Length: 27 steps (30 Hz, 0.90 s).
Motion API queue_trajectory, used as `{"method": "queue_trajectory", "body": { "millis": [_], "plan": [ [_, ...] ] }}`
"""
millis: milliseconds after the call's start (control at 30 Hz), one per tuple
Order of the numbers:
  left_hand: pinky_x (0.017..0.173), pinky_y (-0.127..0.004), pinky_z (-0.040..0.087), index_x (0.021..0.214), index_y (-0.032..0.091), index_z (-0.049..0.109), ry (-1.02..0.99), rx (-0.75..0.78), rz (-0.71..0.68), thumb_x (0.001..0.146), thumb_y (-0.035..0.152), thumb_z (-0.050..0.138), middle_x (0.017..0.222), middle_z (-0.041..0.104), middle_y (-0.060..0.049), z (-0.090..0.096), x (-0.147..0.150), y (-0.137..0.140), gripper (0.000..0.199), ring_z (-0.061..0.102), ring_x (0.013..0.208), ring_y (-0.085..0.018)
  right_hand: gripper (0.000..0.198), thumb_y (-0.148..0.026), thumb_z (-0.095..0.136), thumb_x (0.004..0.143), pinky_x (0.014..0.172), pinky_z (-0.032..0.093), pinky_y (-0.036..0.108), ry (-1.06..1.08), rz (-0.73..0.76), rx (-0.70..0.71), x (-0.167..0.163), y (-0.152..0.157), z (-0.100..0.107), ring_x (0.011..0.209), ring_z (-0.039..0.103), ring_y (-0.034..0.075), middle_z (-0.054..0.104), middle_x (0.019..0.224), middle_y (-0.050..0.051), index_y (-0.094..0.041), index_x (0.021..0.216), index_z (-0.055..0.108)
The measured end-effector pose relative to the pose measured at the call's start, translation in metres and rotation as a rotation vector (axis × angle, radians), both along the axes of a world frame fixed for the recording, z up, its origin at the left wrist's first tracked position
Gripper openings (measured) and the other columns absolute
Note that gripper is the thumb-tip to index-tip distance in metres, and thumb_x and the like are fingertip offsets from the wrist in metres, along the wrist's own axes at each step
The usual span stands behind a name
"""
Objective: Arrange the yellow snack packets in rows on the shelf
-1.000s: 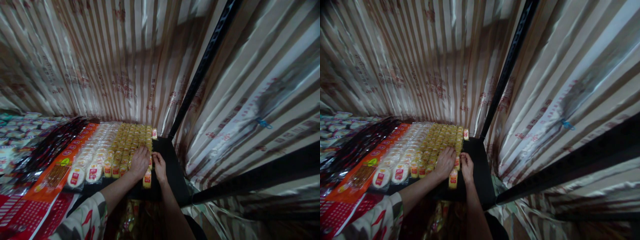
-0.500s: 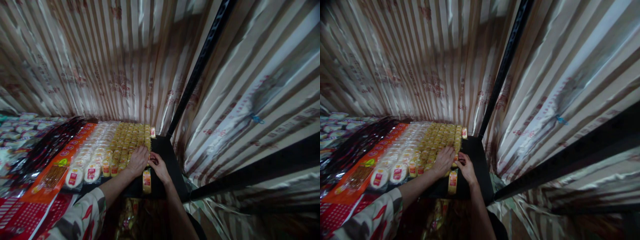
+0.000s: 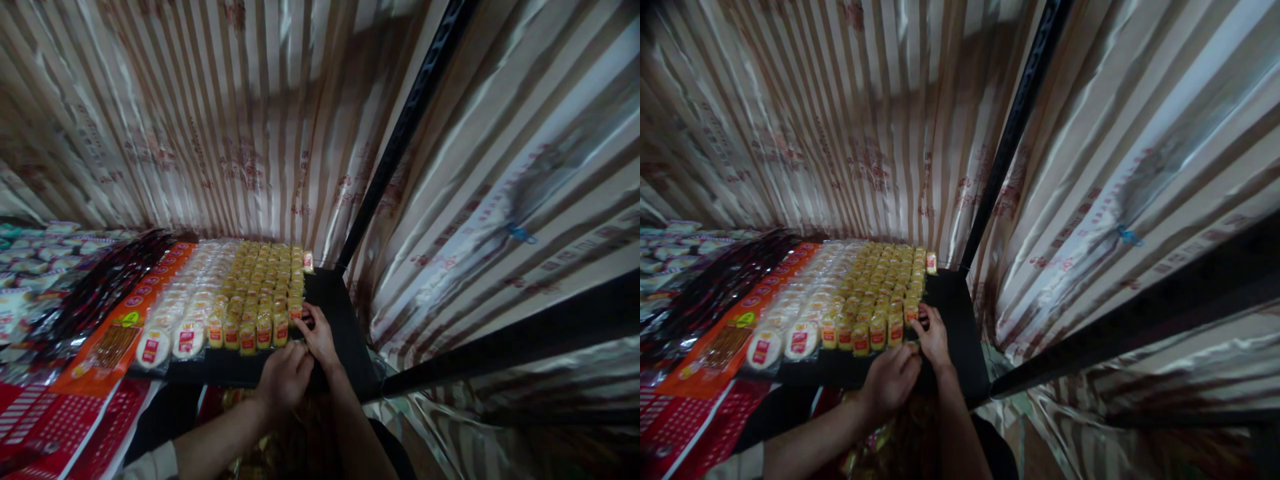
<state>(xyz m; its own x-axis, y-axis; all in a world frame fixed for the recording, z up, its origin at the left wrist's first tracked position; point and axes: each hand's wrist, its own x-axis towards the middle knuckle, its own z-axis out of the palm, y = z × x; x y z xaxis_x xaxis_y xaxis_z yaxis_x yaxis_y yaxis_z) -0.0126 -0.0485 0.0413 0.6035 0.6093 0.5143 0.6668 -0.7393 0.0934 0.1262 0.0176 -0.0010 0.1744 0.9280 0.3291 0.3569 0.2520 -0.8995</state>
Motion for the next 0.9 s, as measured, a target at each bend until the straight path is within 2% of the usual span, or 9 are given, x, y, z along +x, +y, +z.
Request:
{"method": "queue_trajectory", "body": {
  "millis": [100, 167, 233, 467, 667, 900],
  "plan": [
    [0.069, -0.031, 0.051, 0.106, 0.016, 0.056, 0.060, -0.077, 0.199, 0.084, 0.021, 0.047, 0.107, 0.057, -0.011, -0.021, -0.001, -0.032, 0.024, 0.056, 0.093, -0.022, 0.032, -0.030, 0.064, 0.071, 0.059, 0.048, 0.027, -0.041, -0.010, -0.014, 0.001, 0.001, 0.000, 0.074, 0.055, 0.016, 0.057, 0.086, 0.003, -0.022, 0.101, 0.061],
    [0.068, -0.032, 0.051, 0.115, 0.018, 0.052, 0.077, -0.153, 0.326, 0.081, 0.024, 0.052, 0.114, 0.055, -0.012, -0.025, -0.001, -0.041, 0.035, 0.056, 0.095, -0.024, 0.033, -0.030, 0.065, 0.070, 0.056, 0.047, 0.025, -0.054, -0.011, -0.025, 0.001, 0.001, -0.001, 0.071, 0.052, 0.015, 0.055, 0.084, 0.002, -0.021, 0.102, 0.061],
    [0.066, -0.032, 0.052, 0.117, 0.019, 0.050, 0.062, -0.226, 0.388, 0.081, 0.025, 0.052, 0.117, 0.053, -0.012, -0.023, 0.000, -0.041, 0.037, 0.056, 0.095, -0.025, 0.034, -0.030, 0.065, 0.070, 0.056, 0.046, 0.025, -0.045, -0.004, -0.038, 0.002, 0.002, -0.002, 0.067, 0.050, 0.014, 0.054, 0.084, 0.002, -0.021, 0.103, 0.060],
    [0.063, -0.025, 0.048, 0.099, 0.018, 0.053, -0.067, -0.503, 0.496, 0.080, 0.025, 0.050, 0.094, 0.059, -0.007, -0.009, 0.012, -0.024, 0.021, 0.059, 0.085, -0.020, 0.032, -0.032, 0.066, 0.068, 0.052, 0.045, 0.024, 0.067, 0.007, -0.098, 0.000, 0.003, -0.006, 0.054, 0.048, 0.009, 0.055, 0.083, 0.000, -0.020, 0.096, 0.054],
    [0.070, -0.030, 0.048, 0.086, 0.018, 0.049, -0.364, -0.535, 0.508, 0.078, 0.023, 0.049, 0.082, 0.060, -0.005, -0.015, 0.007, -0.024, 0.010, 0.061, 0.079, -0.020, 0.028, -0.035, 0.068, 0.064, 0.050, 0.044, 0.025, 0.060, -0.022, -0.115, 0.000, 0.003, -0.005, 0.051, 0.051, 0.012, 0.053, 0.062, -0.005, -0.021, 0.083, 0.054],
    [0.071, -0.031, 0.049, 0.091, 0.020, 0.044, -0.656, -0.667, 0.557, 0.078, 0.025, 0.046, 0.085, 0.062, -0.005, -0.012, 0.006, -0.033, 0.014, 0.063, 0.081, -0.020, 0.029, -0.037, 0.070, 0.061, 0.052, 0.047, 0.026, 0.097, 0.025, -0.138, 0.003, 0.004, 0.004, 0.053, 0.052, 0.012, 0.055, 0.064, -0.004, -0.021, 0.080, 0.057]
  ]
}}
